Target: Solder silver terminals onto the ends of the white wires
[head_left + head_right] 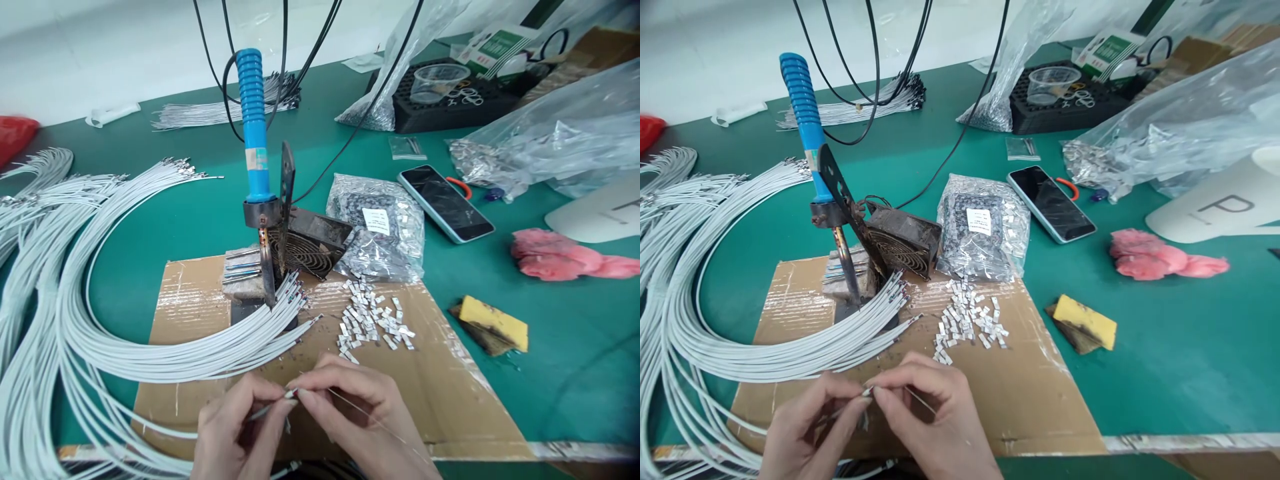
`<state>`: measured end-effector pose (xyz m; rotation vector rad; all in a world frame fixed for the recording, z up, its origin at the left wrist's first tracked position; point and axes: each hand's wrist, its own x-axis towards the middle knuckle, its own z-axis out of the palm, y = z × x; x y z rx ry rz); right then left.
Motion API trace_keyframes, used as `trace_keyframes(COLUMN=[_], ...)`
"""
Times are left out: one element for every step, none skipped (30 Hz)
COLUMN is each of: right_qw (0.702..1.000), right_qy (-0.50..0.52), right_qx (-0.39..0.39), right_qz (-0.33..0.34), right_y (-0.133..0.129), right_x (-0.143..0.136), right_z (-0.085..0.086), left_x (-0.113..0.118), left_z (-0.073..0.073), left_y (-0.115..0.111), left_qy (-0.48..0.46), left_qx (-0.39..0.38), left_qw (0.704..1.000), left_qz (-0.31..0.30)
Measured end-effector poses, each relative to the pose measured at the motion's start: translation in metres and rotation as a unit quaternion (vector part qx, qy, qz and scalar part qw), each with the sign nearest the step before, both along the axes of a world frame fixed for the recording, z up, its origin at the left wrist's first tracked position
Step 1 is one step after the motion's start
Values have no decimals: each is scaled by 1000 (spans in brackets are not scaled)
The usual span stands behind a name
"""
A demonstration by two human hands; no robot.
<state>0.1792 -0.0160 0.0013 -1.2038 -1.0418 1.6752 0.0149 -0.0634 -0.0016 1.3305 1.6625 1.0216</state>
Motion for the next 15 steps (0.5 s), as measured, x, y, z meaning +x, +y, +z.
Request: trace_keyframes(right_qw=[1000,999,998,997,995,993,991,989,987,986,987,988,990,993,995], right_qy=[12,24,35,44,52,58,63,65,65,61,53,41,29,17,3], right_qx=[-15,-30,-44,-60,-79,-100,-118,-134,-146,-152,-151,-145,-133,-112,-82], right_qz=[-4,-7,-10,-13,-16,-20,-23,-24,-25,-25,-26,-30,-36,-43,-48], right_y=[-1,-1,-2,-3,-3,-4,-4,-4,-4,-3,-3,-2,-1,-1,-2], right_x=[-1,-2,-3,-3,-4,-5,-5,-6,-6,-6,-7,-7,-7,-7,-7], right_z=[0,-1,-1,-2,-2,-3,-3,-3,-2,-1,-1,0,1,1,2], left_x=[1,1,1,1,1,1,1,1,1,1,0,0,0,-1,-1], left_z=[-2,-4,-6,-8,-9,-11,-12,-13,-14,-15,-16,-16,-16,-16,-15], left_y=[-1,-1,-2,-1,-1,0,0,1,1,1,0,0,0,-1,-1], left_qy=[28,52,72,88,103,118,137,158,180,201,216,223,220,208,191], left_qx=[33,61,84,102,120,140,161,182,201,216,224,225,219,210,197], left_qw=[999,997,994,990,987,982,976,969,961,954,948,946,947,951,958], left_qz=[-4,-9,-17,-28,-39,-47,-51,-53,-56,-60,-67,-74,-81,-85,-88])
